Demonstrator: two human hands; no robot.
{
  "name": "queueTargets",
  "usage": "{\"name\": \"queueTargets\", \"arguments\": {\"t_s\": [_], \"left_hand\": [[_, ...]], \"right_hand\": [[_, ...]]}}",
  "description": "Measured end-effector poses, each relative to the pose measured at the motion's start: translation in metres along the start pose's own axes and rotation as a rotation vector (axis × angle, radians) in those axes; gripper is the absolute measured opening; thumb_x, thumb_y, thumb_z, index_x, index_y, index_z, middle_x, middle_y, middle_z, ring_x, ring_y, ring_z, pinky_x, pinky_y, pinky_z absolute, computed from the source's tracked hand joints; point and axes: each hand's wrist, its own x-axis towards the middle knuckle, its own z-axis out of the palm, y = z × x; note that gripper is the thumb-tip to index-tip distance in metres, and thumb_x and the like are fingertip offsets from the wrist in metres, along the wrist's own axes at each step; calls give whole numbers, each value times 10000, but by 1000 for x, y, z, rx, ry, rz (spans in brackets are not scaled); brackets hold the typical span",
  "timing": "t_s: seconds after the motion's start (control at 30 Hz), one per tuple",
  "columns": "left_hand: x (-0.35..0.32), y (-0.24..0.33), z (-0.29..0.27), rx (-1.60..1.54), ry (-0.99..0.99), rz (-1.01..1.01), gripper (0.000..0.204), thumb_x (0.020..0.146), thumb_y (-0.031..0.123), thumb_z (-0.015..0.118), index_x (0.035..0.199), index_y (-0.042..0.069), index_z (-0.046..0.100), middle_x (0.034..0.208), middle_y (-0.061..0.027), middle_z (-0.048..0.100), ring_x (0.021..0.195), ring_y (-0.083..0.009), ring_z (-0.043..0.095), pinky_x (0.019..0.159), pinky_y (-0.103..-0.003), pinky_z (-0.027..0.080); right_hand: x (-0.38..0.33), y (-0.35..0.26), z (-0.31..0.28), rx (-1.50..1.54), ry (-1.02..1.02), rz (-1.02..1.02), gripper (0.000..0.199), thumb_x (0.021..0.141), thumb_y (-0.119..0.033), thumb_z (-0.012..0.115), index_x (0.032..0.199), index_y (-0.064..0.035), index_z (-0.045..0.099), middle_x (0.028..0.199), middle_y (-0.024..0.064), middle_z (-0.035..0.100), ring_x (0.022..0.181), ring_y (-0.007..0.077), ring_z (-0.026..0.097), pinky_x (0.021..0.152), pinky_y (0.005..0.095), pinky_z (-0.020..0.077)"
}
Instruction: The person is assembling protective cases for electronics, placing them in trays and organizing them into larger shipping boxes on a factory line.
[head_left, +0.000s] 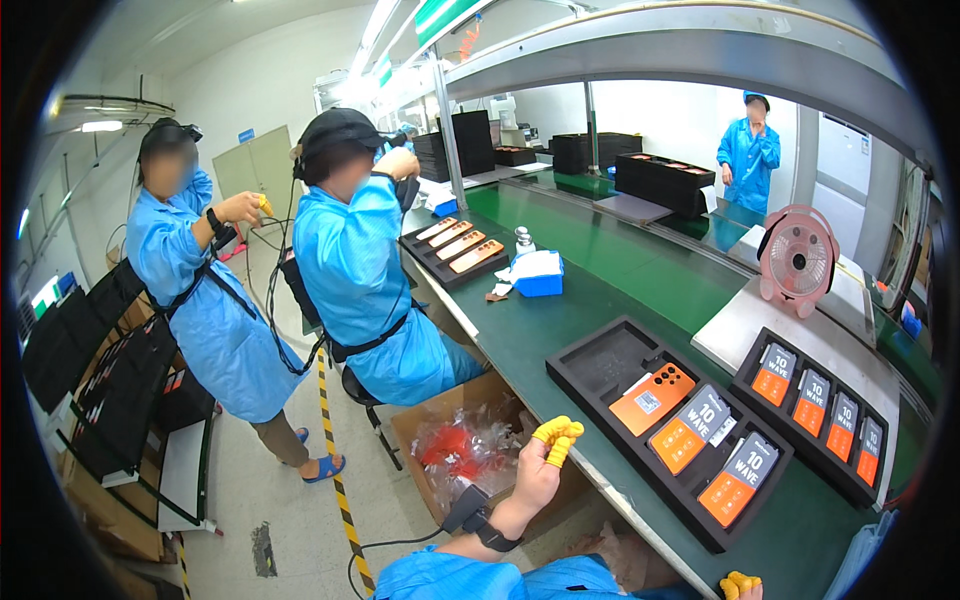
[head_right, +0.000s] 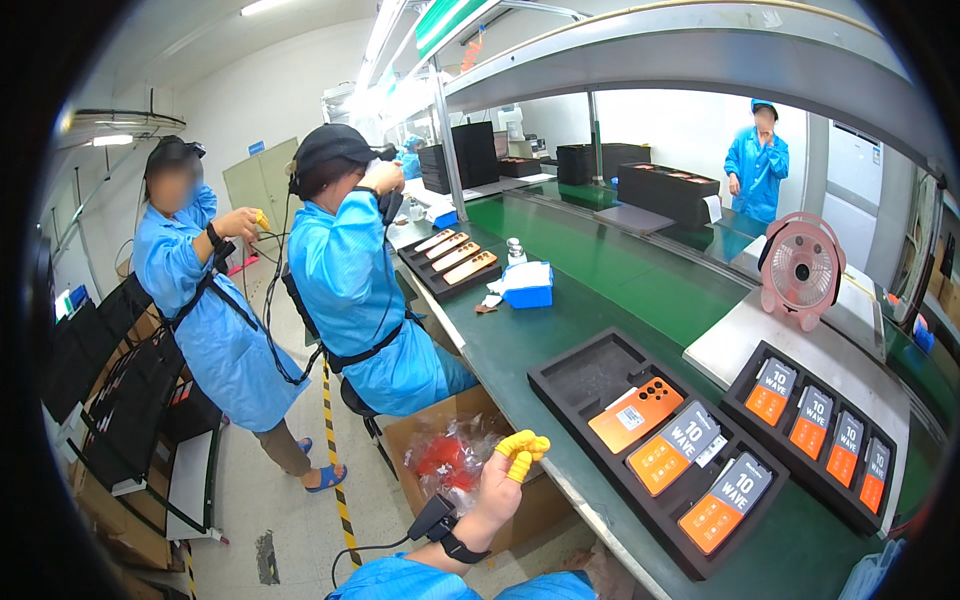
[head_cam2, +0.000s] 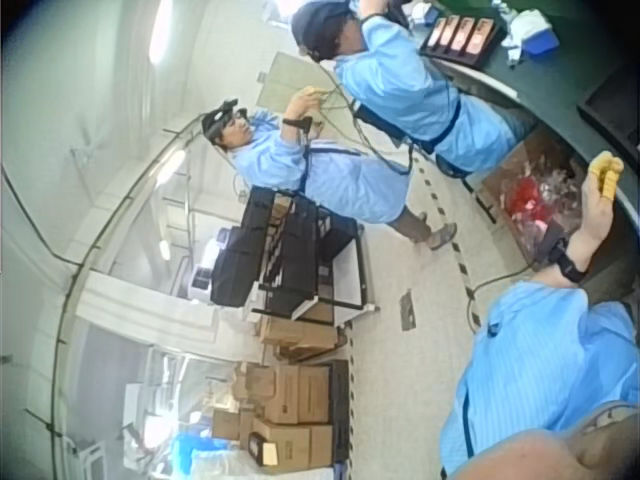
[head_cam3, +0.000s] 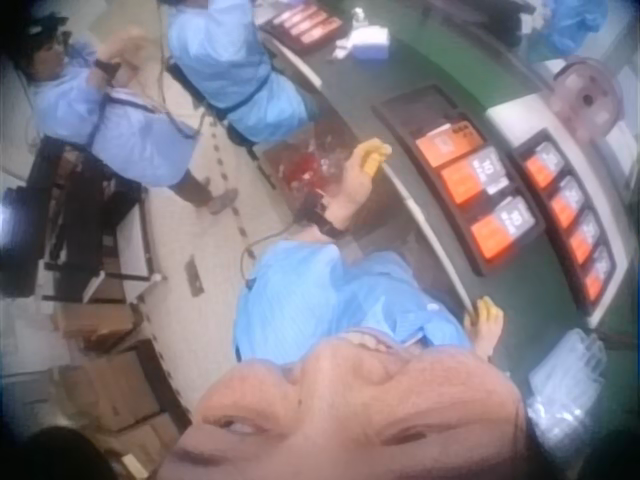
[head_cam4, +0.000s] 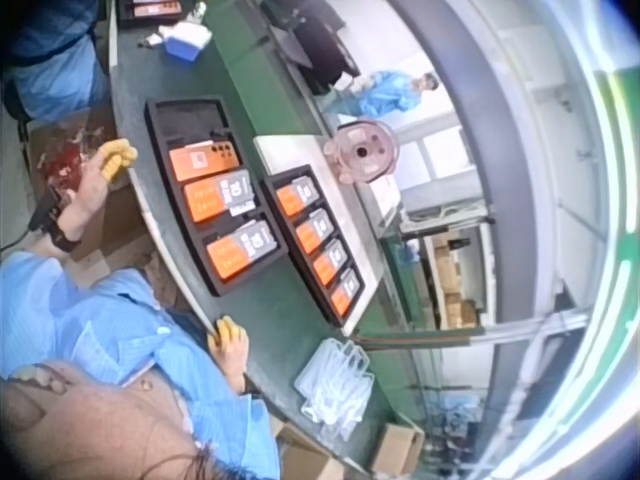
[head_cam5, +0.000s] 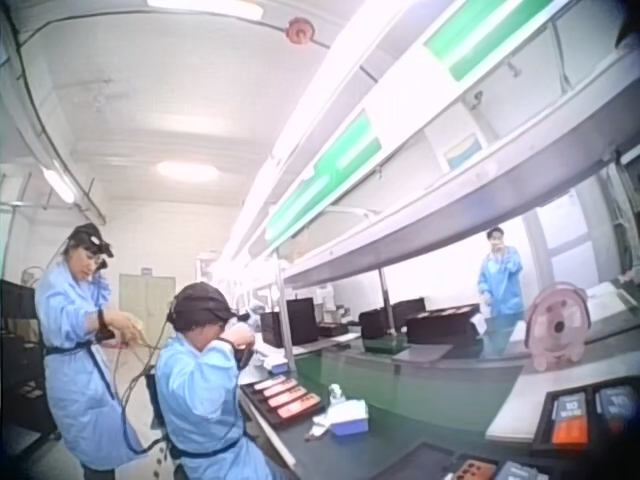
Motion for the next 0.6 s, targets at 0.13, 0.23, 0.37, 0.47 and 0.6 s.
{"name": "queueTargets", "arguments": {"t_s": [0.13,0.23,0.37,0.47,0.6], "left_hand": [[-5,1,9,77,-37,30,254,889,41,470,1137,-11,483,1040,-109,599,951,-160,572,846,-264,437],[-8,7,11,152,-98,0,261,907,90,455,1149,-5,466,1064,-119,582,995,-173,551,883,-289,423],[-10,8,12,177,-125,-3,250,901,80,463,1134,-9,477,1052,-111,593,977,-163,560,873,-286,428],[-12,9,14,172,-123,-3,243,896,67,466,1125,-13,481,1050,-112,594,968,-162,565,867,-284,432],[-19,7,15,217,-143,33,244,892,60,471,1124,-14,481,1046,-117,596,964,-165,568,861,-281,434]], "right_hand": [[1,-1,-2,-1,3,-7,445,574,-91,706,988,-47,548,1026,144,553,899,336,518,783,427,427],[2,-2,-3,-4,-13,0,447,571,-87,706,988,-47,549,1023,143,554,897,336,518,782,426,426],[5,-5,-5,3,-21,22,447,567,-79,705,985,-47,550,1017,144,557,893,337,519,782,426,427],[3,-5,-4,0,-15,22,437,574,-80,700,983,-46,551,1016,145,558,892,337,518,780,426,427],[1,-4,-5,-17,-34,17,427,584,-86,697,984,-46,552,1020,145,560,899,337,517,784,424,429]]}}
